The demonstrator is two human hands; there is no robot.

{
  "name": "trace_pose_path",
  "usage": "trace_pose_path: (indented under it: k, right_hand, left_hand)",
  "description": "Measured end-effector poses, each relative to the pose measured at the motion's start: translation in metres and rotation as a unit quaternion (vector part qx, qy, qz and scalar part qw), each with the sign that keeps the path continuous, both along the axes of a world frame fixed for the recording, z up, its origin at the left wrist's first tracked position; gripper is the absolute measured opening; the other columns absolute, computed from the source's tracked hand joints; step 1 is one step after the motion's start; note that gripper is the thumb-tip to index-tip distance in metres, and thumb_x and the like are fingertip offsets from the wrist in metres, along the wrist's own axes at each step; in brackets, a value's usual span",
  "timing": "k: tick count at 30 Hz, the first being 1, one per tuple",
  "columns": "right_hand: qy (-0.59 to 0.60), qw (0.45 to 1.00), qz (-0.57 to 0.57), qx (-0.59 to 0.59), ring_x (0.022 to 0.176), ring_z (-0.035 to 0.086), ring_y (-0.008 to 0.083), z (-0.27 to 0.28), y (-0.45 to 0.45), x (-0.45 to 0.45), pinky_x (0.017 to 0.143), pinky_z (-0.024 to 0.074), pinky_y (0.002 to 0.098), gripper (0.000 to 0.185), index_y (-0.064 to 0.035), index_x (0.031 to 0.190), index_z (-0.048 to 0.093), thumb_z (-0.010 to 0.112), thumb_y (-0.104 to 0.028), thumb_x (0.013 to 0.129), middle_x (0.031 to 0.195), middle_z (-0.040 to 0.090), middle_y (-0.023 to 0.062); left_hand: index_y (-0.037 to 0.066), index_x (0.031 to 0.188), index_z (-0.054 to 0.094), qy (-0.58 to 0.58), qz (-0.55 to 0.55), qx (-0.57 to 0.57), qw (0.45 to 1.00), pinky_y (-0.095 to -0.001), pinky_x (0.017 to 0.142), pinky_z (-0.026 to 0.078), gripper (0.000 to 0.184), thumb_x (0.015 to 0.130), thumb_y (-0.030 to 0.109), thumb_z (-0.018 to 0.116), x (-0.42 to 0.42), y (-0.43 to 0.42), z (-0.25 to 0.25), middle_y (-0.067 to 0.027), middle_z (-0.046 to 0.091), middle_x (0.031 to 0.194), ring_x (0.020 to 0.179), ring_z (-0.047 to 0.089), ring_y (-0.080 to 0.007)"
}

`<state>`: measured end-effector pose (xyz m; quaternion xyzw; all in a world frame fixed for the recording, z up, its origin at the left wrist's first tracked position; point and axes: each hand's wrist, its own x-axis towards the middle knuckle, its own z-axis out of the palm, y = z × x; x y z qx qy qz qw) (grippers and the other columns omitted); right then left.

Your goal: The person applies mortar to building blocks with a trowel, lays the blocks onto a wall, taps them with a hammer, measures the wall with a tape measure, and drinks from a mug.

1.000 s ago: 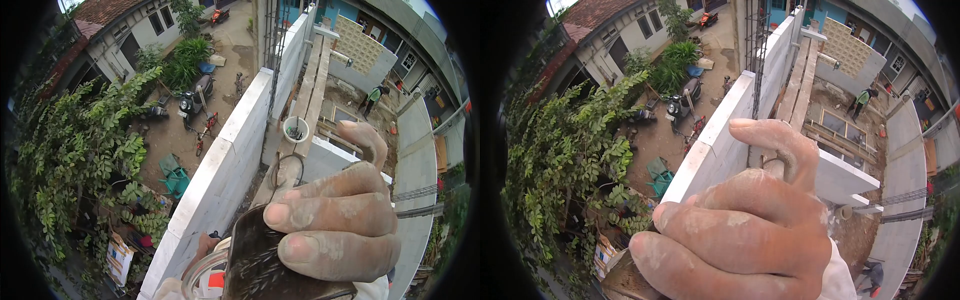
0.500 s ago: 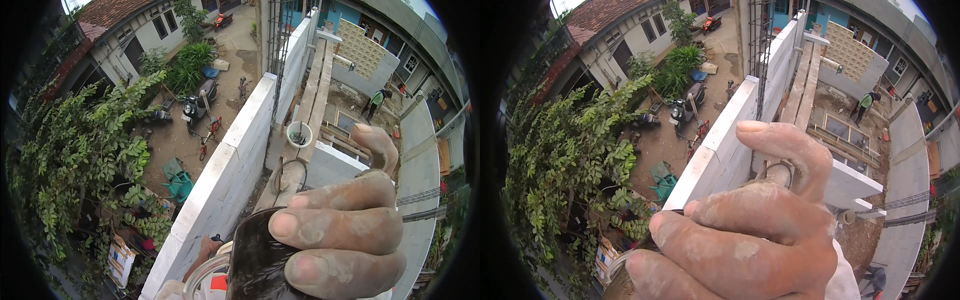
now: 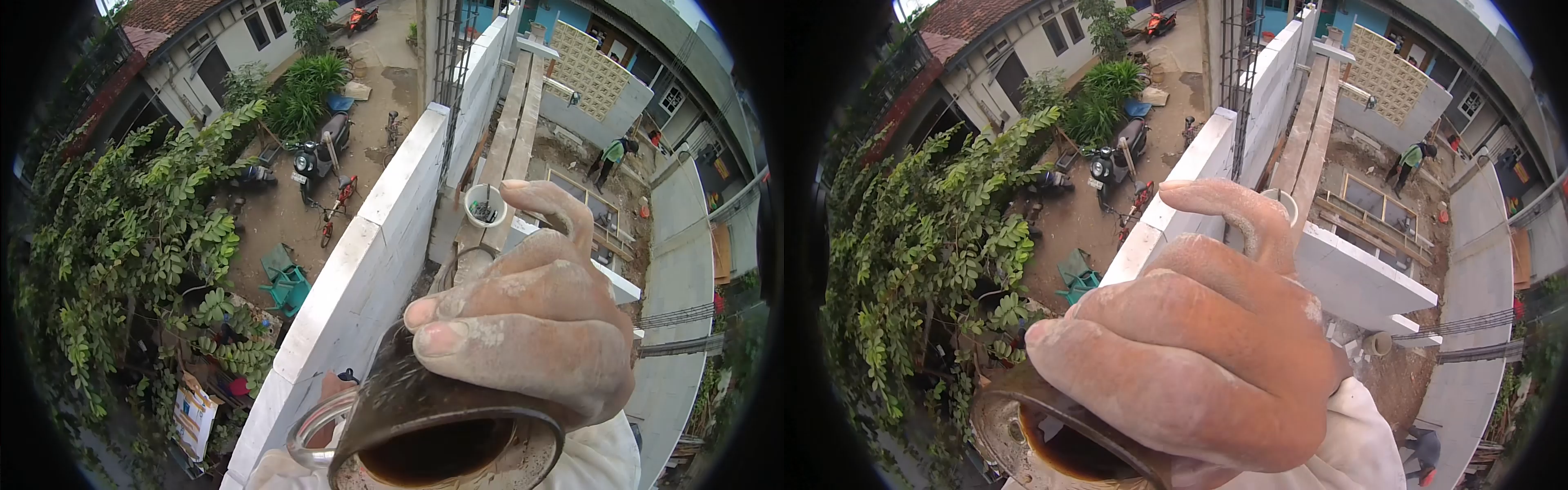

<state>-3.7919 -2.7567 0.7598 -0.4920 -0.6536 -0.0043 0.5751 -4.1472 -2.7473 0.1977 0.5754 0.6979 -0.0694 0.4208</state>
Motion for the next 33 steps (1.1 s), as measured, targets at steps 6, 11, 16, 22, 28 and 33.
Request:
trace_pose_path:
  k: [6,11,16,22,28,33]
  right_hand:
    - [-0.085,0.996,0.035,0.004,0.078,0.071,0.0167,-0.027,0.011,0.025,0.113,0.0408,0.0511,0.025,-0.0165,0.105,0.076,0.084,-0.027,0.085,0.088,0.075,-0.0009]
    - [-0.100,0.994,0.029,0.036,0.082,0.073,0.0205,-0.038,0.014,0.034,0.111,0.0415,0.0534,0.032,-0.0084,0.106,0.073,0.085,-0.028,0.084,0.092,0.077,0.0048]
    - [-0.105,0.993,0.008,0.051,0.083,0.073,0.0221,-0.037,0.012,0.038,0.109,0.0428,0.0548,0.030,-0.0059,0.104,0.073,0.085,-0.027,0.085,0.094,0.079,0.0085]
    - [-0.134,0.989,0.013,0.057,0.082,0.073,0.0214,-0.029,0.004,0.048,0.108,0.0436,0.0554,0.029,-0.0079,0.103,0.075,0.084,-0.029,0.085,0.095,0.079,0.0078]
    - [-0.131,0.989,0.005,0.066,0.080,0.072,0.0183,-0.028,-0.001,0.047,0.109,0.0441,0.0543,0.032,-0.0118,0.104,0.075,0.083,-0.035,0.084,0.091,0.078,0.0039]
    - [-0.055,0.996,-0.024,0.060,0.075,0.069,0.0142,-0.019,-0.011,0.025,0.110,0.0441,0.0542,0.026,-0.0170,0.102,0.073,0.082,-0.036,0.086,0.086,0.076,0.0016]
  left_hand:
    - [-0.007,0.091,0.073,-0.018,-0.012,-0.003,1.000,-0.0480,0.073,0.053,0.046,0.069,0.033,0.080,0.001,-0.004,-0.003,-0.0247,0.073,0.084,0.078,0.070,-0.0306]
    - [-0.006,0.088,0.074,-0.027,-0.018,-0.006,0.999,-0.0485,0.071,0.052,0.043,0.070,0.032,0.080,0.000,-0.006,-0.002,-0.0240,0.073,0.081,0.075,0.070,-0.0297]
    - [-0.005,0.081,0.075,-0.030,-0.025,0.015,0.999,-0.0495,0.068,0.052,0.039,0.070,0.031,0.079,-0.004,-0.005,-0.005,-0.0231,0.073,0.076,0.071,0.070,-0.0302]
    - [-0.006,0.084,0.075,-0.038,-0.042,0.012,0.998,-0.0504,0.069,0.051,0.042,0.074,0.035,0.079,-0.002,-0.001,-0.004,-0.0232,0.073,0.078,0.072,0.069,-0.0292]
    - [-0.005,0.086,0.075,-0.014,-0.037,0.009,0.999,-0.0514,0.069,0.051,0.043,0.078,0.037,0.078,-0.002,-0.004,0.005,-0.0227,0.074,0.080,0.072,0.069,-0.0288]
    - [-0.005,0.088,0.076,0.004,-0.035,0.009,0.999,-0.0521,0.070,0.051,0.044,0.082,0.038,0.077,-0.003,-0.008,0.009,-0.0222,0.075,0.082,0.072,0.069,-0.0284]
